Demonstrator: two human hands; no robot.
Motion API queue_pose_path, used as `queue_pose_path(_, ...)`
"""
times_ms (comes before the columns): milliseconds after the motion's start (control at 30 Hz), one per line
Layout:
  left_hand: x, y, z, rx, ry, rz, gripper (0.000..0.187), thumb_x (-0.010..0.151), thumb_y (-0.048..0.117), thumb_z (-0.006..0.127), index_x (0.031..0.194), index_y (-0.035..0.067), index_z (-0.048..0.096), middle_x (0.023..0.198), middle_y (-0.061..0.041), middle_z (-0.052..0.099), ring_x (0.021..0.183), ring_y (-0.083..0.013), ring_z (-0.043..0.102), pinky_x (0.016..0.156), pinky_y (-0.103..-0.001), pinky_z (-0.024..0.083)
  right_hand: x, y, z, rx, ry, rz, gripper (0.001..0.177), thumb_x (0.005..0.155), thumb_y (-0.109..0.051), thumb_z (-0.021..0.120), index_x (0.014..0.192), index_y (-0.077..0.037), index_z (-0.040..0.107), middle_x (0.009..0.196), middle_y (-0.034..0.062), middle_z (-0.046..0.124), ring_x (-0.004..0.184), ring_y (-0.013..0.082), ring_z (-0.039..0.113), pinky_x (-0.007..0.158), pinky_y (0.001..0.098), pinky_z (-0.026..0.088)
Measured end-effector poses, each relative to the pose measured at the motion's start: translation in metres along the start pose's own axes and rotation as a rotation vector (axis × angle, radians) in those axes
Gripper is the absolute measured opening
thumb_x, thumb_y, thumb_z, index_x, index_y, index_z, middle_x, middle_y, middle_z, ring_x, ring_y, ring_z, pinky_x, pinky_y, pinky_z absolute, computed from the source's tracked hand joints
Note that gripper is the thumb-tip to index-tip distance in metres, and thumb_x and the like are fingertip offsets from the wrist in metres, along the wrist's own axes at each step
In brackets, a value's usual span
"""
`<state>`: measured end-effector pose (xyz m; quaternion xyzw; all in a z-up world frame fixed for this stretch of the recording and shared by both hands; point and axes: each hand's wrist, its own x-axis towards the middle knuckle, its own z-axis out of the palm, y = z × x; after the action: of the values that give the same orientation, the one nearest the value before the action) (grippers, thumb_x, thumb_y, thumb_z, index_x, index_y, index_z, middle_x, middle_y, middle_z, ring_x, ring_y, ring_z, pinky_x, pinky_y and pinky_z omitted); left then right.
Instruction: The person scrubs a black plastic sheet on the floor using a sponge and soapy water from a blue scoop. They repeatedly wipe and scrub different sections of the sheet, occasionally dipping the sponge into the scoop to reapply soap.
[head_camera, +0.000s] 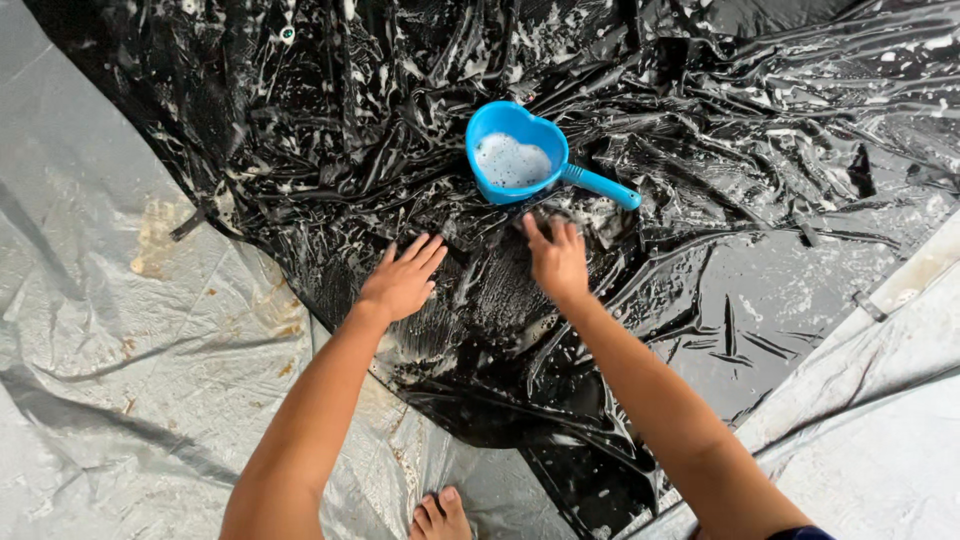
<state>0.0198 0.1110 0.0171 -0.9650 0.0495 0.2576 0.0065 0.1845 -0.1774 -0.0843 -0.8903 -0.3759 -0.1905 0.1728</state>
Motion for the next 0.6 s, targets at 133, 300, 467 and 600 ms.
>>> queue_pose_path(133, -0.013, -0.012, 0.008, 0.002, 0.045, -0.02, 0.065, 0.116, 0.037, 0.034, 0.178, 0.021, 0.018, 0.188, -0.002, 0.006, 0.172, -0.0273, 0.007, 0.133, -0.062, 0.029, -0.052, -0.07, 0.013, 0.203, -0.094, -0.308, 0.048, 0.109, -0.034, 0.055, 0.157, -0.032, 0.063, 0.122, 0.0147, 0.069, 0.108, 0.0349, 0.068, 0.082, 0.0459, 0.056)
queue_pose_path(300, -0.022, -0.024, 0.036, -0.015, 0.157, -0.052, 0.068, 0.113, 0.042, 0.042, 0.175, 0.016, 0.029, 0.187, -0.006, 0.014, 0.171, -0.0283, 0.015, 0.129, -0.056, 0.039, -0.004, -0.074, 0.014, 0.195, -0.008, -0.344, 0.042, 0.109, -0.034, 0.059, 0.15, -0.029, 0.07, 0.117, 0.0127, 0.068, 0.098, 0.0346, 0.066, 0.081, 0.0435, 0.054)
queue_pose_path(467, -0.039, -0.035, 0.046, 0.004, 0.18, -0.11, 0.076, 0.11, 0.05, 0.047, 0.175, 0.016, 0.029, 0.187, -0.007, 0.017, 0.17, -0.029, 0.021, 0.124, -0.052, 0.045, 0.002, -0.103, 0.037, 0.277, -0.018, -0.15, 0.044, 0.11, -0.028, 0.064, 0.154, -0.021, 0.068, 0.124, 0.0183, 0.061, 0.099, 0.0398, 0.065, 0.082, 0.0494, 0.055)
queue_pose_path(600, -0.05, -0.046, 0.04, -0.021, 0.167, -0.168, 0.083, 0.108, 0.06, 0.049, 0.175, 0.015, 0.03, 0.186, -0.007, 0.02, 0.169, -0.0283, 0.024, 0.123, -0.05, 0.05, -0.05, -0.146, 0.019, 0.438, -0.263, -0.51, 0.051, 0.099, -0.024, 0.07, 0.15, -0.024, 0.069, 0.141, 0.0185, 0.062, 0.121, 0.0433, 0.065, 0.1, 0.0541, 0.057)
